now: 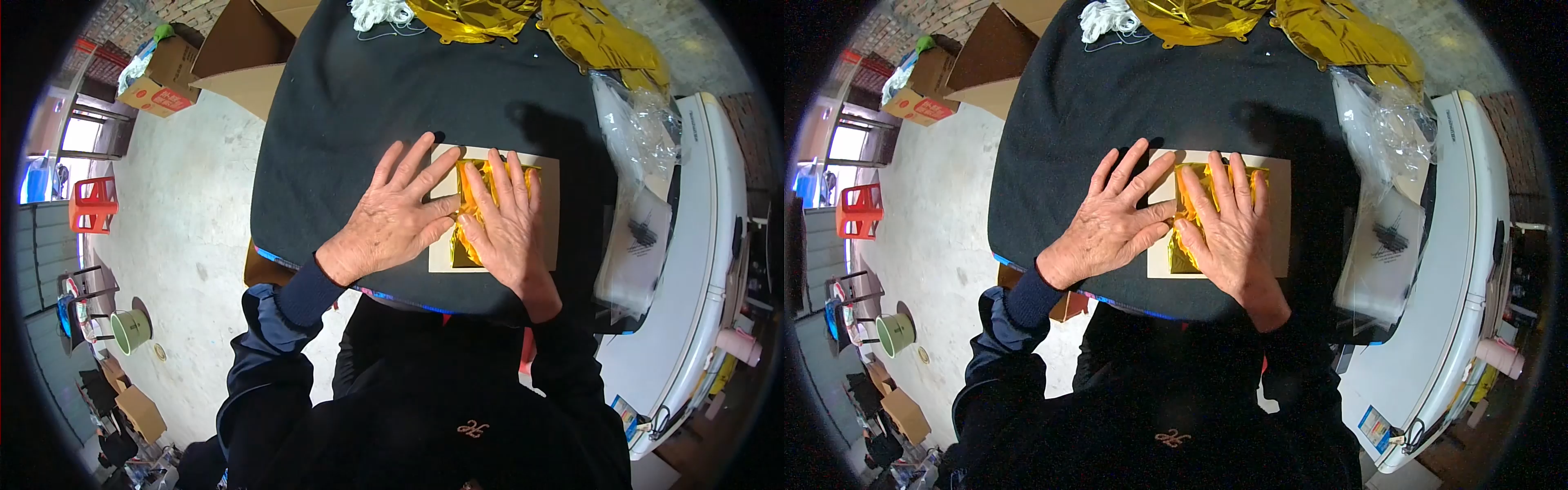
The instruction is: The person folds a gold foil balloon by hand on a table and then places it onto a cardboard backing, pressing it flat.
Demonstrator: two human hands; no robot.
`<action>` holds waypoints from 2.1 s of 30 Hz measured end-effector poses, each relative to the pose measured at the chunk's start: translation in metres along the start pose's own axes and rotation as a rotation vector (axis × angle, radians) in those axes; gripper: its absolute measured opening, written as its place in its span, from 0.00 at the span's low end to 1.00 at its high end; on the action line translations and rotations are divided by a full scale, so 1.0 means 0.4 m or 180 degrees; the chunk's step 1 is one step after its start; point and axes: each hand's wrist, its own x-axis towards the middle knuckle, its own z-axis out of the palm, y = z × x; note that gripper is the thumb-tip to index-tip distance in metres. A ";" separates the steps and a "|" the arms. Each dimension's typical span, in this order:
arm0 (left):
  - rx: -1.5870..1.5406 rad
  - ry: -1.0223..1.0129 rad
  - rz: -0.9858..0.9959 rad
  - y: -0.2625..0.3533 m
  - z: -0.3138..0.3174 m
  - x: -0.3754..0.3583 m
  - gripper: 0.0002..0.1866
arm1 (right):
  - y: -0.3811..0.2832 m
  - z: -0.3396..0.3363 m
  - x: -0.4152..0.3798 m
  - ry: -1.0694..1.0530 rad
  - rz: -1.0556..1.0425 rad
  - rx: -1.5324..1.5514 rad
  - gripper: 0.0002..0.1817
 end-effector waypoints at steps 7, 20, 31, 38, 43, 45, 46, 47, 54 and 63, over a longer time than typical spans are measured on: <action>-0.0202 0.0166 -0.0088 -0.007 0.003 0.012 0.18 | -0.005 -0.004 0.002 -0.0019 0.0017 -0.0020 0.39; -0.0365 0.0323 -0.0009 0.000 -0.049 -0.008 0.14 | -0.010 -0.008 0.004 -0.0077 0.0095 0.0123 0.38; 0.0237 -0.0408 -0.0036 0.065 -0.028 -0.088 0.29 | -0.009 -0.006 0.000 -0.0059 0.0136 0.0188 0.35; 0.0190 -0.0395 -0.0092 0.062 -0.020 -0.091 0.32 | -0.011 -0.013 0.000 -0.0052 0.0133 0.0168 0.34; 0.0309 -0.0515 0.0016 0.053 -0.023 -0.073 0.34 | -0.012 -0.018 0.000 -0.0084 0.0131 0.0165 0.34; 0.0301 -0.0475 0.0083 0.047 -0.015 -0.072 0.34 | -0.011 -0.019 0.000 -0.0091 0.0130 0.0168 0.33; 0.0282 -0.0492 0.0088 0.046 -0.015 -0.069 0.34 | -0.011 -0.018 0.000 -0.0092 0.0129 0.0163 0.33; 0.0262 -0.0510 0.0091 0.046 -0.015 -0.066 0.33 | -0.010 -0.018 0.000 -0.0094 0.0128 0.0159 0.33; 0.0203 -0.0471 0.0176 0.038 -0.014 -0.041 0.33 | -0.013 -0.016 0.002 -0.0127 0.0158 0.0161 0.35; 0.0349 -0.0505 0.0438 0.015 -0.022 -0.019 0.34 | -0.010 -0.008 -0.002 -0.0046 0.0139 0.0284 0.37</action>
